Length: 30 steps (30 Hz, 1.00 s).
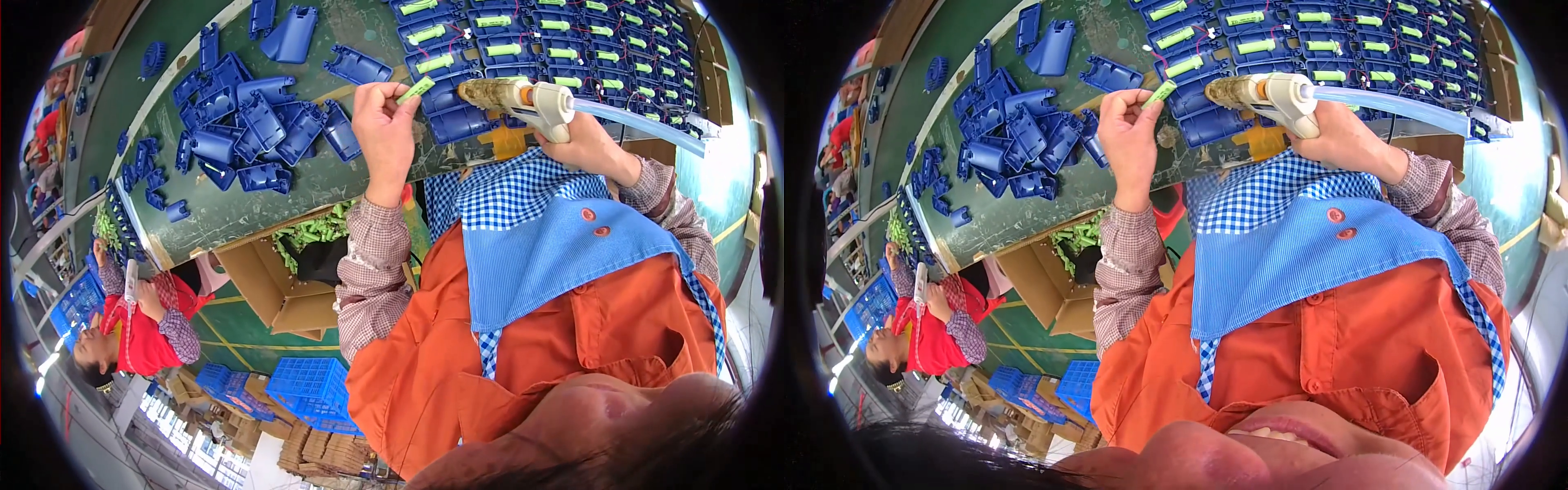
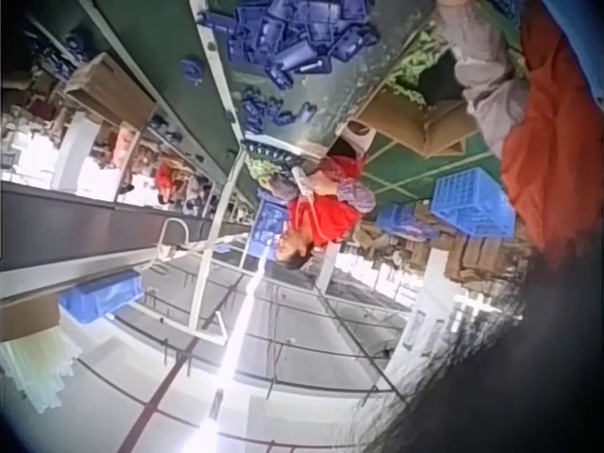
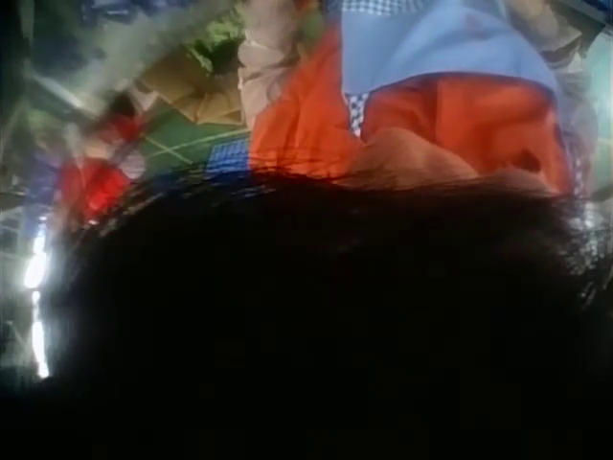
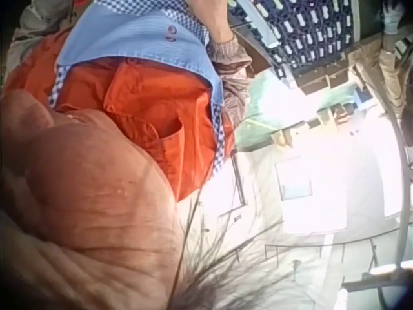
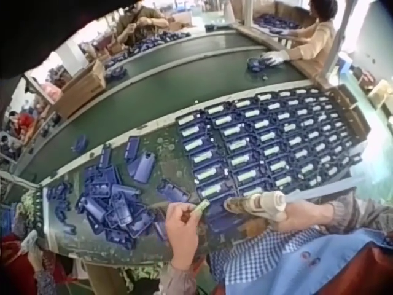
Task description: Using a hot glue gun to attach green plastic inserts into blue plastic housings on an industrial assembly line.
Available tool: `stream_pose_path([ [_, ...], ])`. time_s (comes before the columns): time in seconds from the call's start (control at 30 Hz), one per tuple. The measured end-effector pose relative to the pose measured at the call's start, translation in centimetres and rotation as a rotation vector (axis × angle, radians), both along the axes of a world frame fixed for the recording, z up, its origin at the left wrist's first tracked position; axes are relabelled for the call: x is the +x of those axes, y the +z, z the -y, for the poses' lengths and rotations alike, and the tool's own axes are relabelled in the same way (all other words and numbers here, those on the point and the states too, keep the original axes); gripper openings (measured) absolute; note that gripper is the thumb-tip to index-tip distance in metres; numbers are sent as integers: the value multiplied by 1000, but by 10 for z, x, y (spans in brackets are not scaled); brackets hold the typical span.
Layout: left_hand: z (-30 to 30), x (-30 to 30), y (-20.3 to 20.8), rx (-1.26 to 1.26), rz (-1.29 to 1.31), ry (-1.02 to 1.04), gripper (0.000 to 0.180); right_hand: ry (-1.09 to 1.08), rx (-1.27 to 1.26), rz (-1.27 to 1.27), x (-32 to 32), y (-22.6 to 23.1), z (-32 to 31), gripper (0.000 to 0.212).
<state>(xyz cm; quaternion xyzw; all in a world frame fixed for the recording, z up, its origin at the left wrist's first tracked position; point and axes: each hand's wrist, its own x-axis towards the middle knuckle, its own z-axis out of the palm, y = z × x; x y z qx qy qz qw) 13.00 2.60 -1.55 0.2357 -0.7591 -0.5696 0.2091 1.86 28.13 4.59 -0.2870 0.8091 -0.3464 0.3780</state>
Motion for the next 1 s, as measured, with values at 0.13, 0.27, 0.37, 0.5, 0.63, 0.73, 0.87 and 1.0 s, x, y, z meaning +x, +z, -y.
stream_pose_path([
  [0.13, -13, -8, -5, -183, -9, -66, 20, -37, 55, -5, 2, 6, -3, 32],
  [0.27, -17, -13, -20, -339, -9, -105, 21, 41, 145, 91, 1, 10, -12, 23],
  [0.37, -20, -16, -23, -434, -29, -119, 20, 15, 113, 79, 4, 9, -17, 24],
  [0.5, -20, -16, -25, -452, -22, -108, 18, -64, 79, 39, 8, 14, -6, 25],
  [0.63, -19, -16, -23, -443, -8, -118, 18, -90, 70, 50, 5, 14, 1, 27],
  [0.73, -19, -16, -24, -445, -11, -122, 18, -94, 93, 33, 7, 14, -1, 30],
  [0.87, -18, -15, -24, -433, -15, -116, 18, -75, 68, 36, 7, 11, -9, 33],
  [1.0, -17, -13, -22, -425, -38, -106, 23, -65, 121, 121, 4, 5, -15, 36],
])
